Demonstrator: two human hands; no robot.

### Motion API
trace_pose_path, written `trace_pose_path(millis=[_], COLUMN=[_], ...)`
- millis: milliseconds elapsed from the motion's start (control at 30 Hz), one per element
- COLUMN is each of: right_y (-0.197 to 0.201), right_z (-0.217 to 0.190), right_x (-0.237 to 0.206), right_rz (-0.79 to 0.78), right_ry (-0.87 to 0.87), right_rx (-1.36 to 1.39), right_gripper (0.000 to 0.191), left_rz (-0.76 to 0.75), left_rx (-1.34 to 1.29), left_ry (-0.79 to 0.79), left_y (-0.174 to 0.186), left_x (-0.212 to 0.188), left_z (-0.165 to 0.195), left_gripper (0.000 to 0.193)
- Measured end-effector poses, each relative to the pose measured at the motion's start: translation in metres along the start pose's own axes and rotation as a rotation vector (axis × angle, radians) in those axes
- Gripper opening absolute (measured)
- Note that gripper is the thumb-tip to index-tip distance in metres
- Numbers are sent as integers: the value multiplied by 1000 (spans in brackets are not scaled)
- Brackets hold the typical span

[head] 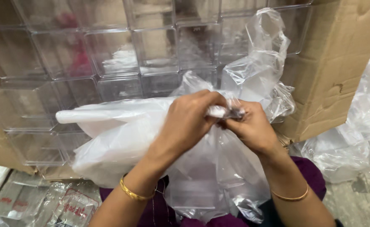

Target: The person sits on the floor and packs clear plastic boxes into plastic bags one at a time, opening each bag, inserting a container, and setting filled bags aside with other completed bags.

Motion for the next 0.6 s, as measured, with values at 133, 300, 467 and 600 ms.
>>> trace_pose_path(millis=[133,300,467,600], right_y=[20,43,53,58], right_z=[5,-7,-14,-22], right_x=[-17,-50,-64,-69], right_rz=[97,239,389,505], right_ry=[24,122,105,146], right_rx=[-65,-142,-166,45], right_gripper=[21,16,20,35], left_rz=[-247,-60,-42,-245], left_rx=[-16,218,334,180], left_ry=[-82,-173,-340,-393], left_y=[-18,-13,-47,-48], left_x=[21,107,118,69], left_z=[10,-14,8,31], left_gripper=[26,58,28,23])
Point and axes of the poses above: each hand's wrist, its own x-axis towards the middle knuckle, its own y-axis out of the back of the hand, z = x × y, the point moved 9 cm from there along x, towards the middle knuckle, and after that the axes turned 1 degree about -y, right-handed, at the moved point
